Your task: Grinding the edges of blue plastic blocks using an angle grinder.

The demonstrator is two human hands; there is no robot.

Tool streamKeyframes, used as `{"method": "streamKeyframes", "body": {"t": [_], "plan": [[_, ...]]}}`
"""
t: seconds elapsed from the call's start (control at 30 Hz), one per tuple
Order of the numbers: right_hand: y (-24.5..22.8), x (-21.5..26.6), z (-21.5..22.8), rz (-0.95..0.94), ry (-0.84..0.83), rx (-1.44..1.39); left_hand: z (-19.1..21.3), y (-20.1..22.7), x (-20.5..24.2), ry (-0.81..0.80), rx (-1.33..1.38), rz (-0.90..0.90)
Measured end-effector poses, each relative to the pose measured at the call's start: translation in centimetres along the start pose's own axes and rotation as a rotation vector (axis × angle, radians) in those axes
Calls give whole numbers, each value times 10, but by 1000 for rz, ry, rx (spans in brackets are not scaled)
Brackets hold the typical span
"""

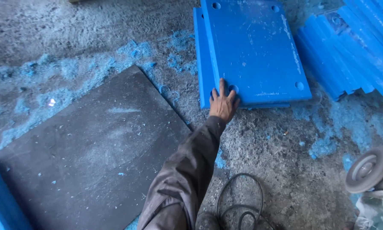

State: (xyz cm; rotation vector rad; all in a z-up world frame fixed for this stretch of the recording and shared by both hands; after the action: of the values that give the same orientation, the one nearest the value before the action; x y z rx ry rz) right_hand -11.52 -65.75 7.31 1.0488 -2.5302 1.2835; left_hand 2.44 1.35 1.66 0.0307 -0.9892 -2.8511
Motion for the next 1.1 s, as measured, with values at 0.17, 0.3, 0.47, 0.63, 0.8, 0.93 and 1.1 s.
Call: {"method": "streamKeyframes", "body": {"t": [0.17, 0.3, 0.47, 0.63, 0.8, 0.93, 1.1], "plan": [[44, -22, 39, 41, -26, -44, 17, -30, 101, 109, 192, -24], [83, -18, 75, 76, -20, -65, 31, -79, 140, 256, 791, 274], [110, -35, 30, 126, -55, -50, -22, -146, 120, 64, 873, 486], [82, -45, -165, 78, 350, 290, 31, -172, 150, -5, 664, 464], [80, -72, -214, -106, 214, 315, 198, -191, 237, 89, 523, 444], [97, -38, -377, 10, 383, 287, 337, -138, 307, 142, 142, 342], [74, -67, -383, -83, 312, 279, 400, -76, 381, 101, -126, 295]]}}
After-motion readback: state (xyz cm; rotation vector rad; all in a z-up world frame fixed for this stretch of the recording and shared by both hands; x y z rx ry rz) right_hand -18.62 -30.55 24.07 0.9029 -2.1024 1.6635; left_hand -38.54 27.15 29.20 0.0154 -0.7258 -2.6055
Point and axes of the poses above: each hand's wrist, its own x-axis away from the middle knuckle, its own z-axis out of the back of the hand, y = z × x, the point moved 6 cm from there along -x, towards the middle knuckle, and after that the axes turned 8 degrees about -y, right-handed, at the moved point
